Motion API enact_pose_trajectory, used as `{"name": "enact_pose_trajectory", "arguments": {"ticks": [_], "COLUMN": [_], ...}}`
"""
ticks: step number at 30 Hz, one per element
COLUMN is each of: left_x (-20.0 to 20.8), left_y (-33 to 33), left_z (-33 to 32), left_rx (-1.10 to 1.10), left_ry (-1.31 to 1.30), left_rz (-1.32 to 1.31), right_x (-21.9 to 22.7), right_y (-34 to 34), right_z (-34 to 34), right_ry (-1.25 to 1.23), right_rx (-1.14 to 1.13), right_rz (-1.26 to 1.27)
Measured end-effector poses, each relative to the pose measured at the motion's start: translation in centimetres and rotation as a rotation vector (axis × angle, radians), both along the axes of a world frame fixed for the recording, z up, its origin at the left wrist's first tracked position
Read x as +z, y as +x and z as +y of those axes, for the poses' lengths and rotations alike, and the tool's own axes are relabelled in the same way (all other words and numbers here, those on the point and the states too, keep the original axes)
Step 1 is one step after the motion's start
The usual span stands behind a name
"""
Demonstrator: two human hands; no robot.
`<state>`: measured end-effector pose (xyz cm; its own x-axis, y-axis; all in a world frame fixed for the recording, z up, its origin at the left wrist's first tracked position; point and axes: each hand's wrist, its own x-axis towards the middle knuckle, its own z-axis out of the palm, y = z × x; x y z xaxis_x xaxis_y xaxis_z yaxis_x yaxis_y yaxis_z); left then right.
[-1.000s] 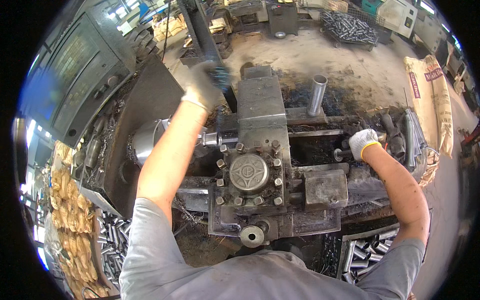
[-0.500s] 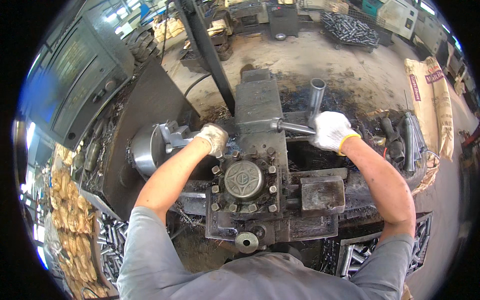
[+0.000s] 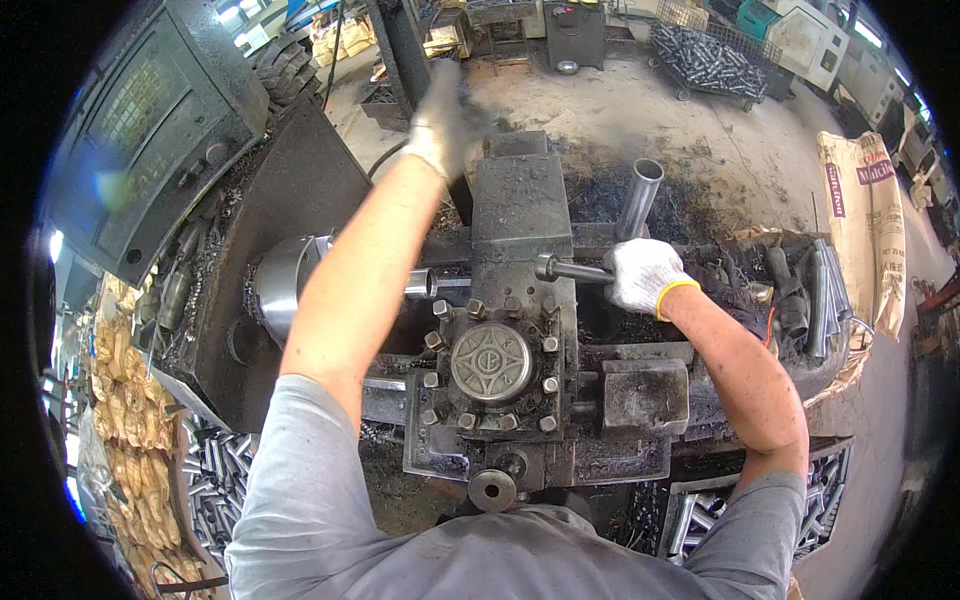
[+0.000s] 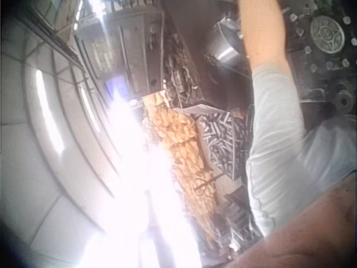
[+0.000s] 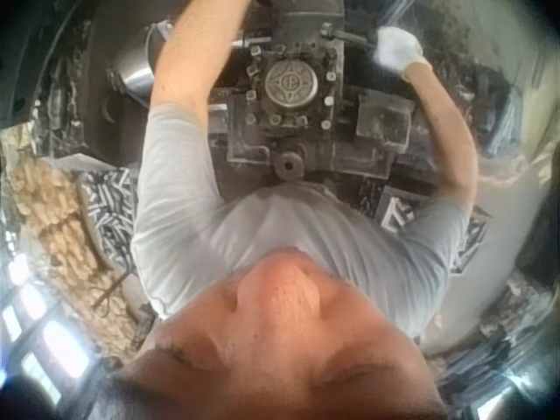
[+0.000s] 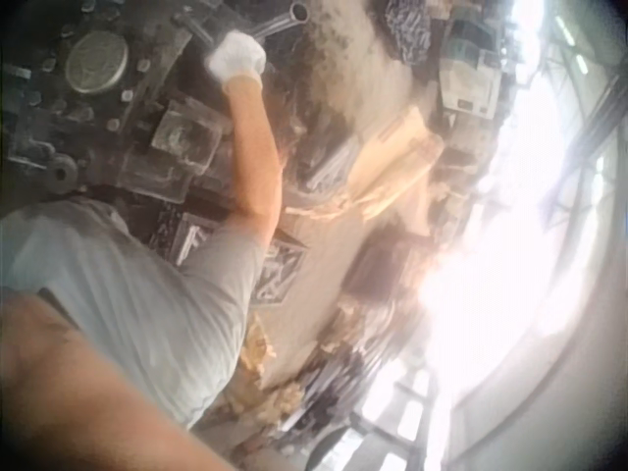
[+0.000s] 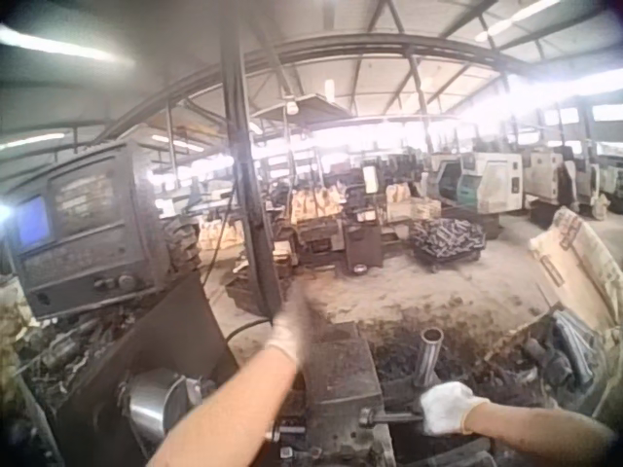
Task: The person repeatedly picks up cylindrical metal tubes from a nearby bin, inserts them into the chuck of a metal turning machine, and then removes them after a brief processing cycle. The person places the processed tubes into a collection bin. The task is performed continuously in a repetitive loop.
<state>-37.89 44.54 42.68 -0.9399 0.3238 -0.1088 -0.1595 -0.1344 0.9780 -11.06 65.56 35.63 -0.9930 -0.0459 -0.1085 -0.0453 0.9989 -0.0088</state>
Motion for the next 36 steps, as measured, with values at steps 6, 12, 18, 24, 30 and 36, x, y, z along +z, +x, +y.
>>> {"name": "enact_pose_trajectory", "arguments": {"ticks": [6,12,18,24,30,36], "left_x": [0.1,-6.3,-10.9,-10.8,-11.1,-10.4], "left_y": [0.8,12.4,12.6,12.1,12.4,12.4], "left_z": [-14.5,-17.4,-17.4,-17.6,-17.5,-17.9], "left_rx": [-0.486,-0.566,-0.202,-0.234,-0.219,-0.243], "left_ry": [-1.711,-1.723,-1.483,-1.493,-1.515,-1.438], "left_rz": [0.553,1.137,1.362,1.359,1.385,1.353], "right_x": [0.1,-2.0,-4.7,-5.1,-5.0,-5.8], "right_y": [-1.2,-7.1,-8.4,-8.9,-9.1,-9.6], "right_z": [-2.0,-8.6,-10.3,-10.0,-9.8,-10.1], "right_ry": [-0.086,-0.168,-0.221,-0.202,-0.265,-0.297], "right_rx": [0.032,0.186,0.323,0.356,0.410,0.330], "right_rz": [0.009,-0.165,-0.096,-0.072,-0.053,-0.144]}}
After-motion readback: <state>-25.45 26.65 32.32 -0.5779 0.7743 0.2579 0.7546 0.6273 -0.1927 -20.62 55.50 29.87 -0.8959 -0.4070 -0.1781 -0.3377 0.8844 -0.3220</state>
